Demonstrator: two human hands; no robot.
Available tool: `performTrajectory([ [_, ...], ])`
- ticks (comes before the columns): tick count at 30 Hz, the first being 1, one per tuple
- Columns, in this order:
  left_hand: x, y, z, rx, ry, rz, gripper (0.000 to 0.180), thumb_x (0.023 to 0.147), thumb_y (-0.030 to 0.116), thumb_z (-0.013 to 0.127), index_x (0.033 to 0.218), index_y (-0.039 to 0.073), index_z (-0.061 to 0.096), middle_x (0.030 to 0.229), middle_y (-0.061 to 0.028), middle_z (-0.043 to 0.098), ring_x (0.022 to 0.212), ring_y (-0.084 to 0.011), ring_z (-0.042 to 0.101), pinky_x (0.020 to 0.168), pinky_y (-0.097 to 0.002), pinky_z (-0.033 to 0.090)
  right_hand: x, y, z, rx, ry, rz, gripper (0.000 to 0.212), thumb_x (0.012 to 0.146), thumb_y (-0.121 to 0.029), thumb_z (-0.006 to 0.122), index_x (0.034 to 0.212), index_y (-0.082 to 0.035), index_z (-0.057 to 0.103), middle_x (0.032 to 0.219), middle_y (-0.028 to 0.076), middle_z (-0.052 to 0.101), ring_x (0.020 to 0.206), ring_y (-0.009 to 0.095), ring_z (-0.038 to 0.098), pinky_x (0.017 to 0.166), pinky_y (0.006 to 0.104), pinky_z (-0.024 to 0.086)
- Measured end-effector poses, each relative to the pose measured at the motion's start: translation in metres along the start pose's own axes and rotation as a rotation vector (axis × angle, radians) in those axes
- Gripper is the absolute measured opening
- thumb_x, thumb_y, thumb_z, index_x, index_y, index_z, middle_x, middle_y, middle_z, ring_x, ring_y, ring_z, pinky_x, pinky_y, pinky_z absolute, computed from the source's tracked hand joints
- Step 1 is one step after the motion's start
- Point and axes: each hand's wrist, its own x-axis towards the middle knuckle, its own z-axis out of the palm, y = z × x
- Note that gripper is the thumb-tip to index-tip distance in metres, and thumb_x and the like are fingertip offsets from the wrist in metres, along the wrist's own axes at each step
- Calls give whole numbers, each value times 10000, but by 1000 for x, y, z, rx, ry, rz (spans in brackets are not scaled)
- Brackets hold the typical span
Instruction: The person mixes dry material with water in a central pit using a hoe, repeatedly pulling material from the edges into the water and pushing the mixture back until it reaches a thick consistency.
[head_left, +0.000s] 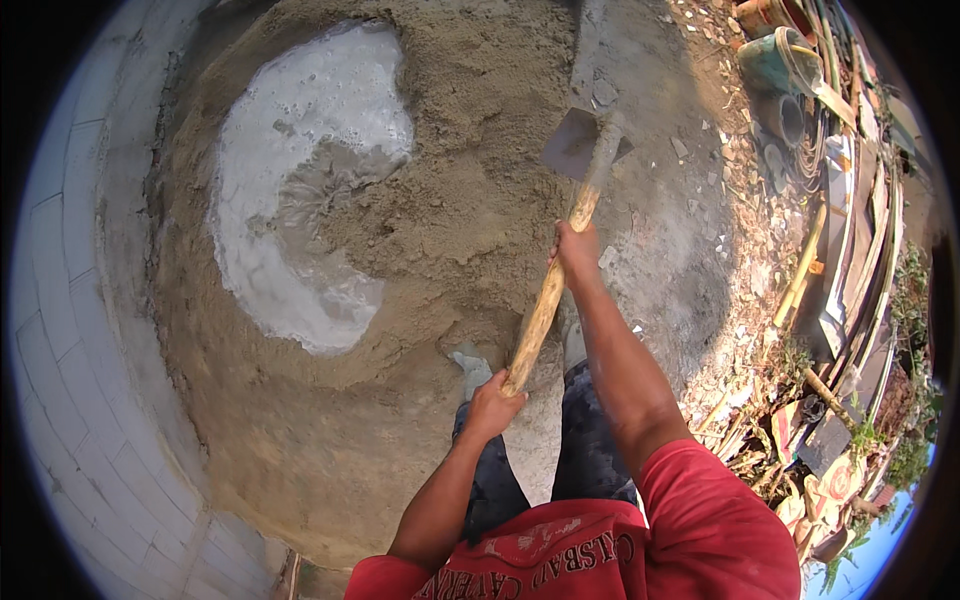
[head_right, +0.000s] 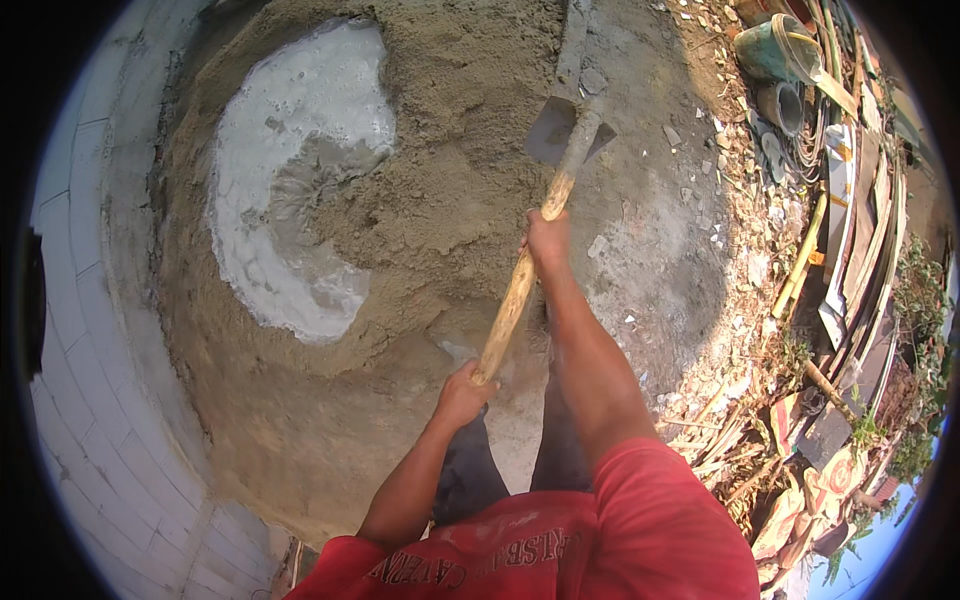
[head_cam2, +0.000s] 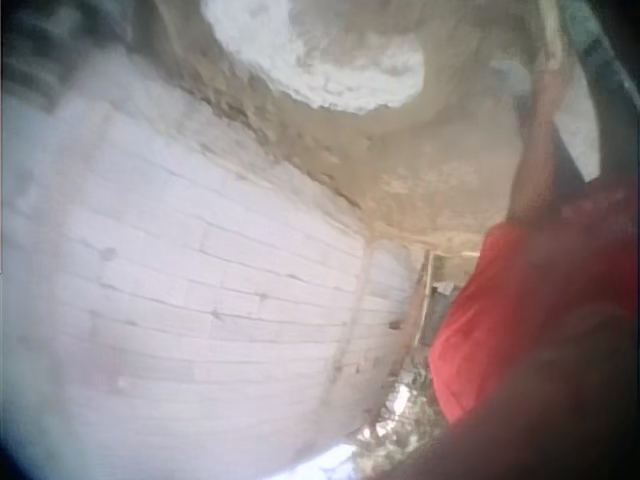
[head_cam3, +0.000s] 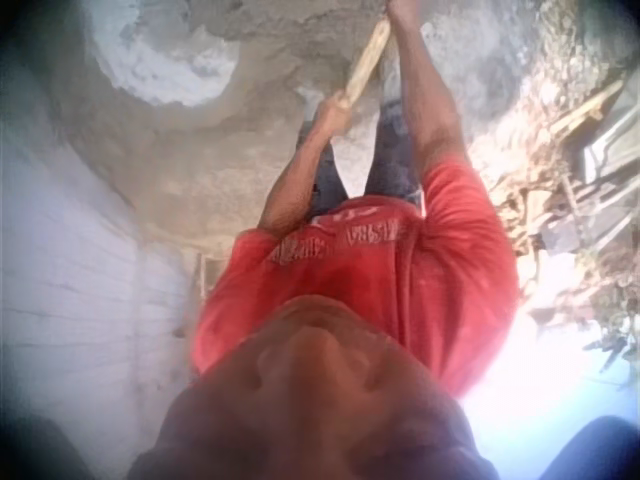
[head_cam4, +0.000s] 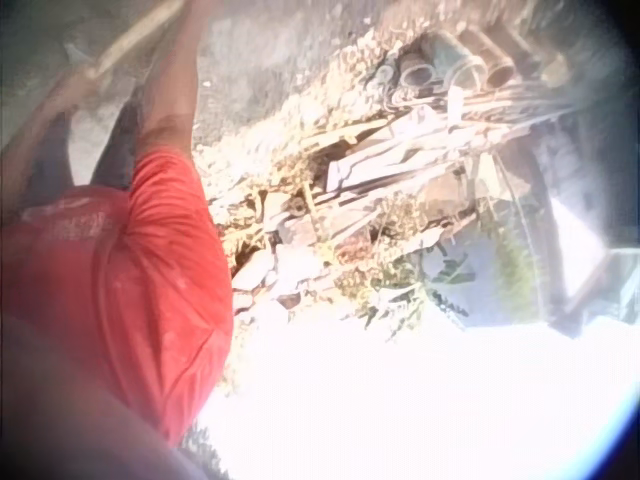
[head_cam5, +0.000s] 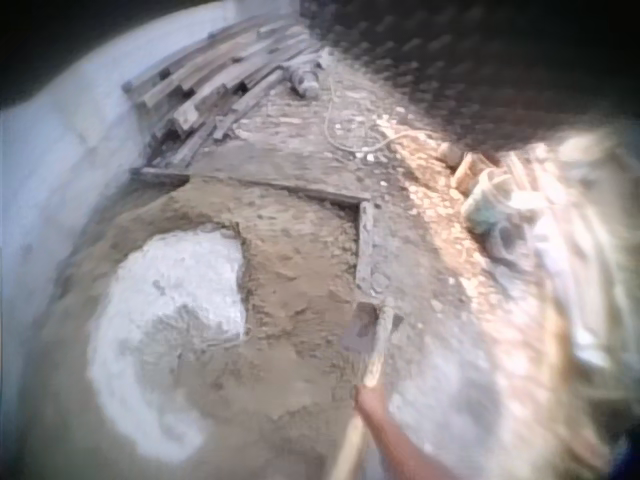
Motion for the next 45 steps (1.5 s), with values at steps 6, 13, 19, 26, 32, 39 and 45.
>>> performTrajectory([
  [6,-4,16,-18,111,-38,-52,500,816,260,689,1247,22,605,1086,-276,677,1044,-435,648,897,-475,500,24,40,-8,20,29,211,107,920,-89,556,947,-6,493,681,50,485,504,160,514,425,333,497],
  [13,-64,22,-178,593,-45,-102,445,807,170,654,1237,57,627,1087,-242,689,1039,-419,651,866,-470,514,-68,103,83,534,61,482,96,915,-87,533,892,-33,457,663,64,455,531,183,497,473,356,484],
  [19,-163,31,-295,846,39,2,347,765,177,699,1093,72,660,1000,-197,697,976,-404,658,826,-494,514,-192,61,158,769,85,518,154,915,-68,496,778,-68,426,656,64,446,545,200,469,512,365,479],
  [26,-297,-8,-320,628,136,-239,340,660,192,798,932,50,652,744,-163,640,694,-331,626,670,-412,484,-327,32,196,745,-192,536,188,944,-93,575,1020,-90,403,800,66,502,623,185,542,552,392,532],
  [32,-183,-113,-50,255,8,-148,388,812,226,742,1105,29,580,944,-249,679,923,-406,678,776,-439,518,-217,92,33,233,-44,241,268,961,-144,590,1118,-81,382,748,71,513,495,150,517,400,324,468],
  [39,-51,-64,-65,336,-208,-77,438,748,182,666,1164,44,666,1064,-256,691,1005,-415,660,874,-470,512,-84,139,-14,209,198,383,77,932,-87,514,909,-41,456,665,54,468,501,177,489,458,342,483],
  [45,-110,28,-230,980,-73,-104,322,753,119,634,1067,59,675,1007,-208,707,965,-401,669,842,-492,528,-166,154,98,922,167,646,164,936,-107,518,800,-87,427,679,48,441,558,185,455,550,353,491],
])
